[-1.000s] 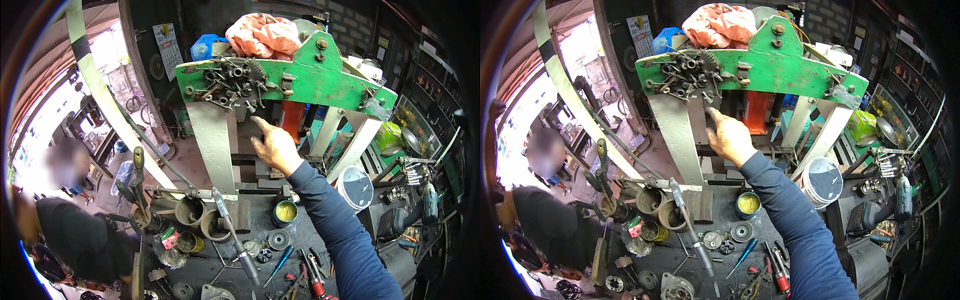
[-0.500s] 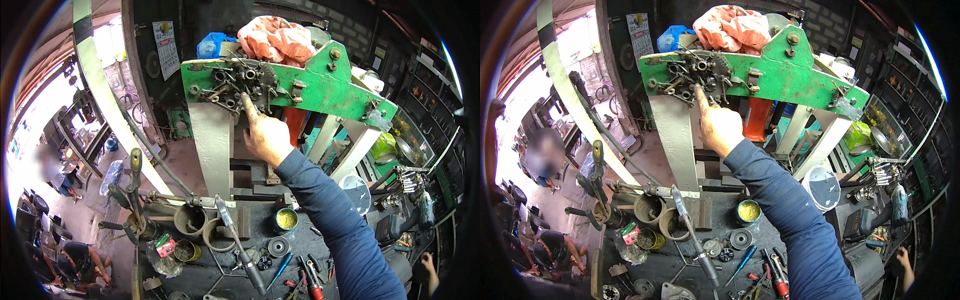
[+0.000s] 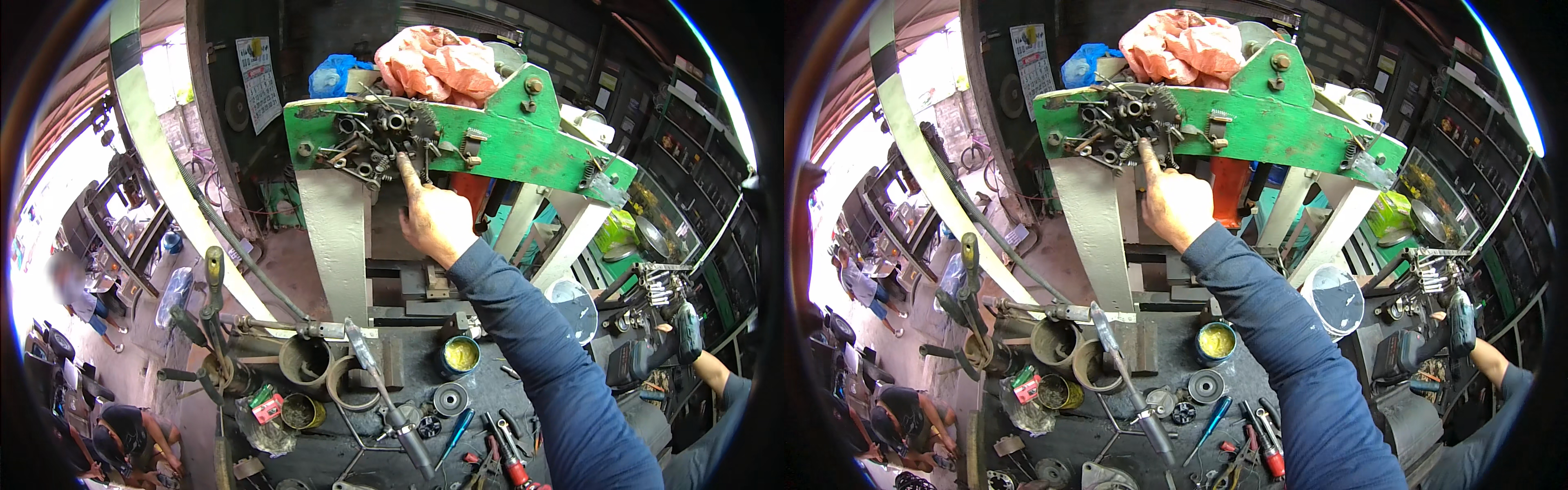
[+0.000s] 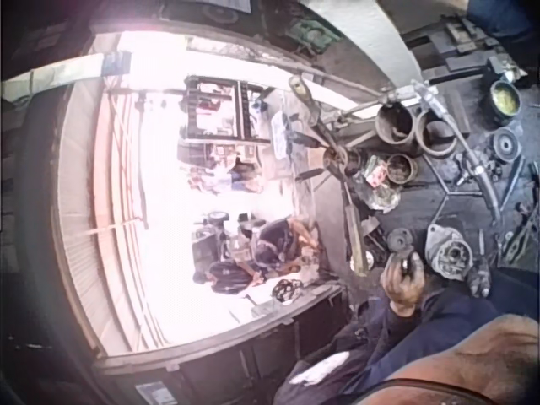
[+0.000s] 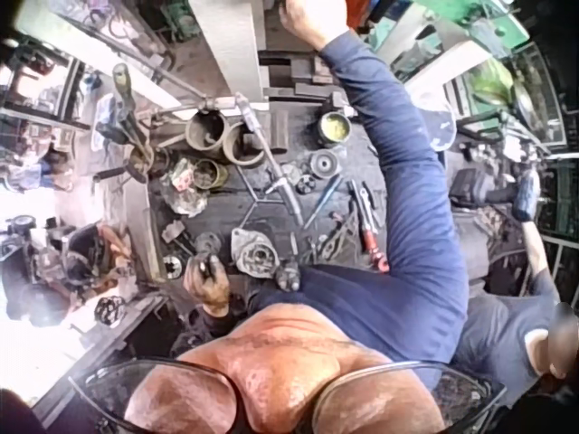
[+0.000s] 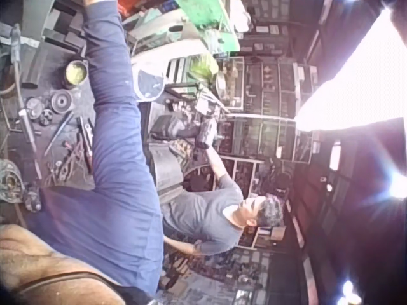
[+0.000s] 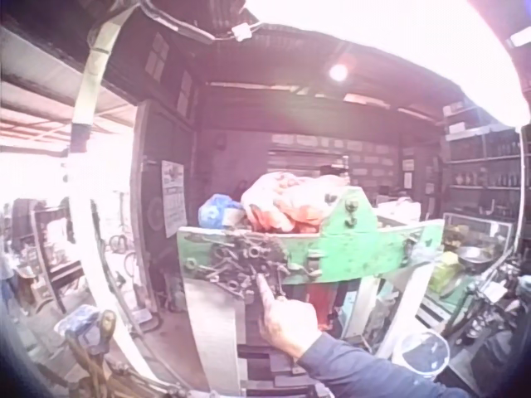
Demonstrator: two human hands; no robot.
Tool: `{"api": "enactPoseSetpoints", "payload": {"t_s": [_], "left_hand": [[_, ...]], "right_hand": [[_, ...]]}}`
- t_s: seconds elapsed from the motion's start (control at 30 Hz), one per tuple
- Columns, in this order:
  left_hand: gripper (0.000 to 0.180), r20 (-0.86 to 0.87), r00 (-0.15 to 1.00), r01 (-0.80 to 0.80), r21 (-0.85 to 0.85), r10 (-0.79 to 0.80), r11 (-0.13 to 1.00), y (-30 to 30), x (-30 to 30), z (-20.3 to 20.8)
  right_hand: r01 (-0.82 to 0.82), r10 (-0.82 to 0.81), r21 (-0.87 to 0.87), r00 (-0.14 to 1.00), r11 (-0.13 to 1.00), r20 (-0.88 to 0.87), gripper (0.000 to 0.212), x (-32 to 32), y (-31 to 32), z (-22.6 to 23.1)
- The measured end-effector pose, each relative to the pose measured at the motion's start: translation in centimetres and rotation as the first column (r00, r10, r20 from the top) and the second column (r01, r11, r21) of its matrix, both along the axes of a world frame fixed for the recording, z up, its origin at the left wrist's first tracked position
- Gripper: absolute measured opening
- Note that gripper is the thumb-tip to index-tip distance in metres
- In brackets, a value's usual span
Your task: The person retrieves a cable and tools from a cluttered workshop, walks to a vehicle with an open hood, and works on the engine by connecting and adjusting components. They then return to the workshop to gather additional parts and tools.
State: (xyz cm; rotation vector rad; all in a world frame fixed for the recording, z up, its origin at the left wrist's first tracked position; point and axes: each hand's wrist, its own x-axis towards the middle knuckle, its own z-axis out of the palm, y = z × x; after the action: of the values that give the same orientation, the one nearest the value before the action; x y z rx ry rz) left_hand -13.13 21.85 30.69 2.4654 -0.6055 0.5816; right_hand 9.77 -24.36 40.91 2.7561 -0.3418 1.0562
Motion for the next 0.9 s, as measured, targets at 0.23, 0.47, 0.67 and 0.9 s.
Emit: {"api": "enactPoseSetpoints", "payload": {"t_s": [0.23, 0.47, 0.67, 0.9], "left_hand": [[0.022, -0.069, 0.998, 0.015, -0.018, -0.017, 1.000, -0.1, -0.2, 0.4], [0.018, -0.066, 0.997, 0.044, -0.077, -0.049, 0.996, 0.1, 0.3, 0.6], [0.013, -0.157, 0.988, -0.002, -0.018, 0.000, 1.000, 0.1, 0.4, 1.6], [0.011, -0.142, 0.990, 0.011, 0.052, -0.003, 0.999, -1.0, 0.8, 1.8]], "right_hand": [[-0.124, 0.060, 0.365, 0.981, 0.923, 0.184, 0.107, 1.2, 2.3, 2.8], [-0.101, 0.066, 0.261, 0.988, 0.960, 0.139, 0.100, 1.8, 2.4, 2.2], [-0.351, -0.107, 0.636, 0.817, 0.687, 0.566, 0.049, 1.8, 0.7, -1.6], [-0.798, -0.235, 0.592, 0.557, 0.116, 0.797, 0.027, 4.0, -4.1, -1.3]]}}
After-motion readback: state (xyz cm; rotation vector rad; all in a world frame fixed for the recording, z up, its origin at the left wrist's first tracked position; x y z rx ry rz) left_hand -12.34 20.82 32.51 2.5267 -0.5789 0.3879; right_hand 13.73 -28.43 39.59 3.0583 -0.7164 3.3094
